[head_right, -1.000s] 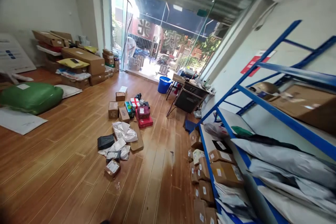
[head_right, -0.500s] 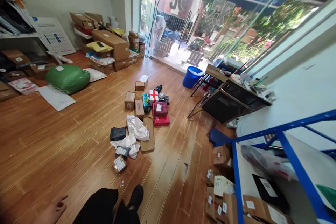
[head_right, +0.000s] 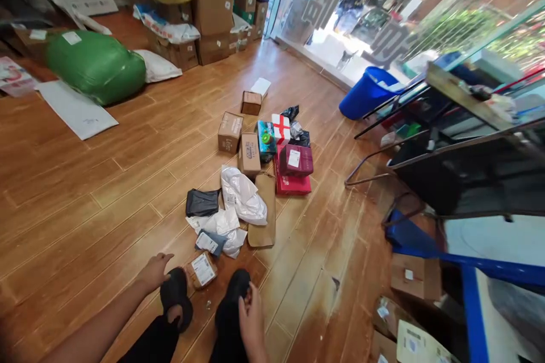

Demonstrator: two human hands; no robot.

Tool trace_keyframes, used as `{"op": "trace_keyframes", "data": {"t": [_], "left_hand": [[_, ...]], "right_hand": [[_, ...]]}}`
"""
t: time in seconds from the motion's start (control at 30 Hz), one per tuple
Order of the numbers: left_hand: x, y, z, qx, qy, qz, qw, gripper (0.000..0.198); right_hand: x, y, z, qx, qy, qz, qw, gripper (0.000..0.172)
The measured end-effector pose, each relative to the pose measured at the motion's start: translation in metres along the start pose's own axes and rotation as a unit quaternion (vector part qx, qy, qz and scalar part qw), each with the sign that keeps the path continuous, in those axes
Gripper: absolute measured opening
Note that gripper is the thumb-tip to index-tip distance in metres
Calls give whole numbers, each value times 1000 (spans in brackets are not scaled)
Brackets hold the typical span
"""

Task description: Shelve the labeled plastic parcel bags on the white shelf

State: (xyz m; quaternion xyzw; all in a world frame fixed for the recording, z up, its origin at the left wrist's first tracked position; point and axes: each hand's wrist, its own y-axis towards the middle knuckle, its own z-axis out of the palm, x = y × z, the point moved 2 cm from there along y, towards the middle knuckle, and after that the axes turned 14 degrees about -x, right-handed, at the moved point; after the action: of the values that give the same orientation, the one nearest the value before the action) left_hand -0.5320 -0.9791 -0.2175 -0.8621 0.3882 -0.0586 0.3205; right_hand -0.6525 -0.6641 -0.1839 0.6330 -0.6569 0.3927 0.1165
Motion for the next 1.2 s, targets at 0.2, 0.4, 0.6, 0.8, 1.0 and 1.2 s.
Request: {"op": "trace_keyframes", "data": {"t": [0.2,0.4,0.6,0.8,1.0,1.2], "left_hand": [[-28,131,101,38,0,151,988,64],[-41,211,169,52,-14,301,952,76],[2,228,189,111,-174,229,951,44],[45,206,185,176,-600,-56,778,71],[28,191,174,136,-733,-185,640,79],[21,192,185,231,-758,-187,581,74]], "right_hand": [[-10,171,168,69,-73,-47,994,56],[-70,279,266,59,-28,-9,998,70],[-60,282,247,105,95,-75,987,41],[-6,242,243,96,76,-664,738,21],[-24,199,297,162,27,-808,565,20],[-20,206,312,196,39,-804,560,24]]}}
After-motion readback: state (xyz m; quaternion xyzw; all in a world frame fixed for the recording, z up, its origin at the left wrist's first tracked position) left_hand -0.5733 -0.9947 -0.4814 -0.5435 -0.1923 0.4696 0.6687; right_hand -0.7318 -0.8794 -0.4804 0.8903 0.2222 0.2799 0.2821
